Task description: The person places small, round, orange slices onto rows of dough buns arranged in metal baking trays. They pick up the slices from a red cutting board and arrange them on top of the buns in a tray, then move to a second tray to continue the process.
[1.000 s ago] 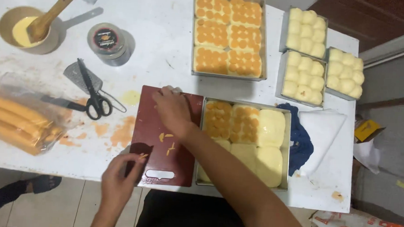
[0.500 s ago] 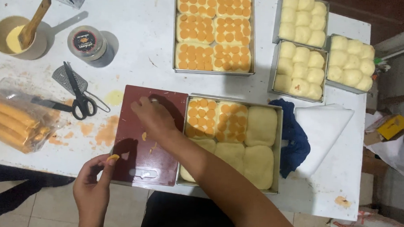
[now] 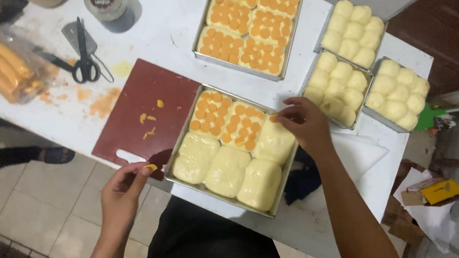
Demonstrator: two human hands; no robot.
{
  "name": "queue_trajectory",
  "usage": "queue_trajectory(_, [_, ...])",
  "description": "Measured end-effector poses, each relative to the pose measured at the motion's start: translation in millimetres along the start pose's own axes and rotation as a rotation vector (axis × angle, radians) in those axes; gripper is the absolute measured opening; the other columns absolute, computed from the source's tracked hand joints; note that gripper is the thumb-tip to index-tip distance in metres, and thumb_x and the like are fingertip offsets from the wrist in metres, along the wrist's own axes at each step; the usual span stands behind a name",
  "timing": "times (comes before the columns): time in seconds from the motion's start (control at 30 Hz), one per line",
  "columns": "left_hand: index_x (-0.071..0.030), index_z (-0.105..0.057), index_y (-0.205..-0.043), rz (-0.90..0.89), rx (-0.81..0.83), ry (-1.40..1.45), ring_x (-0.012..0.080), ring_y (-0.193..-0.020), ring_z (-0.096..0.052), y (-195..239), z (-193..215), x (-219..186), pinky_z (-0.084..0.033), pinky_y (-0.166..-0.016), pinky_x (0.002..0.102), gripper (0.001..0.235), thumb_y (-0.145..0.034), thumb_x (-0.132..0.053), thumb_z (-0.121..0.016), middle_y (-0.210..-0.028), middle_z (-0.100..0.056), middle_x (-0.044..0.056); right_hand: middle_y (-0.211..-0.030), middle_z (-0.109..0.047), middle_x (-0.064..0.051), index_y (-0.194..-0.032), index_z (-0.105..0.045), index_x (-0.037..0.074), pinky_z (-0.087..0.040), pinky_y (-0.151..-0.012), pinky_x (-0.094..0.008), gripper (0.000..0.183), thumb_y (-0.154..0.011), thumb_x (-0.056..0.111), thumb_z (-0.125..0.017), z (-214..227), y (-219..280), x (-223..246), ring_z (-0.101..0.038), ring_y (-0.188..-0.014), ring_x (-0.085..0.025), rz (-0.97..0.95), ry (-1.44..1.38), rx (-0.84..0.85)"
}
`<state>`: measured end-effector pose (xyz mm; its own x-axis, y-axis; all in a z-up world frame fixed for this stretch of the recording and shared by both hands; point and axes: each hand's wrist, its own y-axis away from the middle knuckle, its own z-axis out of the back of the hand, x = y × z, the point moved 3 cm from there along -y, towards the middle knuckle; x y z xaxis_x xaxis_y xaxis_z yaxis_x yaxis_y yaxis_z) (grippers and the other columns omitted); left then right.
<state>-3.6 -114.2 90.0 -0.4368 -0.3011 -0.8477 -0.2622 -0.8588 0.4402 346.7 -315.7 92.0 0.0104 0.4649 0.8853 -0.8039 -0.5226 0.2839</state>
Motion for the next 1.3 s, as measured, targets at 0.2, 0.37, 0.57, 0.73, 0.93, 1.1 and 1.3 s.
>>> queue_trajectory(0.2, [-0.005,-0.078,-0.106,0.072,0.062,0.009,0.0159,-0.100,-0.066,39,-20,11,-0.053,-0.092,0.029,0.020,-0.090,-0.017,-0.074,-0.105,-0.077,0.007,-0.094,-0.080,0.004,-0.117,-0.074,0.013,-0.062,-0.082,-0.027,0.029,-0.088,0.015,-0.076,7,-19,-36,-0.075,-0.093,-0.010,0.382,0.382,-0.031])
queue_trajectory(0.37, [-0.004,-0.077,-0.108,0.079,0.031,0.026,0.0200,-0.104,-0.068,50,-19,16,-0.054,-0.092,0.032,0.022,-0.091,-0.016,-0.072,-0.107,-0.078,0.010,-0.096,-0.080,0.002,-0.118,-0.072,0.013,-0.058,-0.082,-0.039,0.027,-0.092,0.018,-0.077,2,-35,-59,-0.073,-0.093,-0.019,0.647,0.570,-0.038])
queue_trajectory(0.57, [-0.003,-0.076,-0.106,0.204,-0.044,0.047,0.0222,-0.103,-0.069,62,-23,23,-0.054,-0.097,0.034,0.020,-0.091,-0.015,-0.072,-0.108,-0.077,0.012,-0.093,-0.079,0.004,-0.118,-0.072,0.013,-0.058,-0.072,-0.040,0.027,-0.092,0.018,-0.078,1,-43,-74,-0.070,-0.086,-0.021,0.774,0.701,-0.042])
queue_trajectory(0.73, [-0.003,-0.076,-0.110,0.252,-0.053,0.043,0.0246,-0.106,-0.069,60,-28,19,-0.054,-0.099,0.036,0.022,-0.092,-0.014,-0.071,-0.111,-0.077,0.014,-0.094,-0.080,0.004,-0.122,-0.070,0.015,-0.058,-0.083,-0.042,0.032,-0.091,0.017,-0.077,3,-41,-65,-0.072,-0.095,-0.021,0.756,0.625,0.047])
queue_trajectory(0.93, [-0.003,-0.078,-0.108,0.278,-0.016,0.000,0.0231,-0.107,-0.069,62,-35,15,-0.056,-0.098,0.036,0.023,-0.090,-0.016,-0.073,-0.110,-0.078,0.012,-0.097,-0.080,0.006,-0.128,-0.073,0.016,-0.056,-0.083,-0.040,0.032,-0.102,0.029,-0.058,6,-34,-54,-0.072,-0.096,-0.021,0.600,0.600,0.171])
queue_trajectory(1.1, [-0.011,-0.084,-0.106,-0.064,0.177,-0.056,0.0160,-0.103,-0.074,52,-57,2,-0.056,-0.092,0.028,0.024,-0.087,-0.022,-0.075,-0.108,-0.083,0.004,-0.111,-0.079,-0.009,-0.097,-0.078,0.007,-0.051,-0.099,-0.047,0.023,-0.100,0.016,-0.057,14,-22,-29,-0.076,-0.104,-0.025,0.841,0.476,0.042])
queue_trajectory(1.3, [-0.011,-0.078,-0.114,-0.365,0.306,0.098,0.0191,-0.093,-0.070,45,-109,-18,-0.056,-0.095,0.043,0.029,-0.086,-0.016,-0.084,-0.090,-0.076,0.009,-0.103,-0.082,-0.007,-0.109,-0.080,0.024,-0.057,-0.078,-0.042,0.029,-0.088,0.041,-0.071,-15,47,-8,-0.076,-0.092,-0.032,0.155,0.360,0.254])
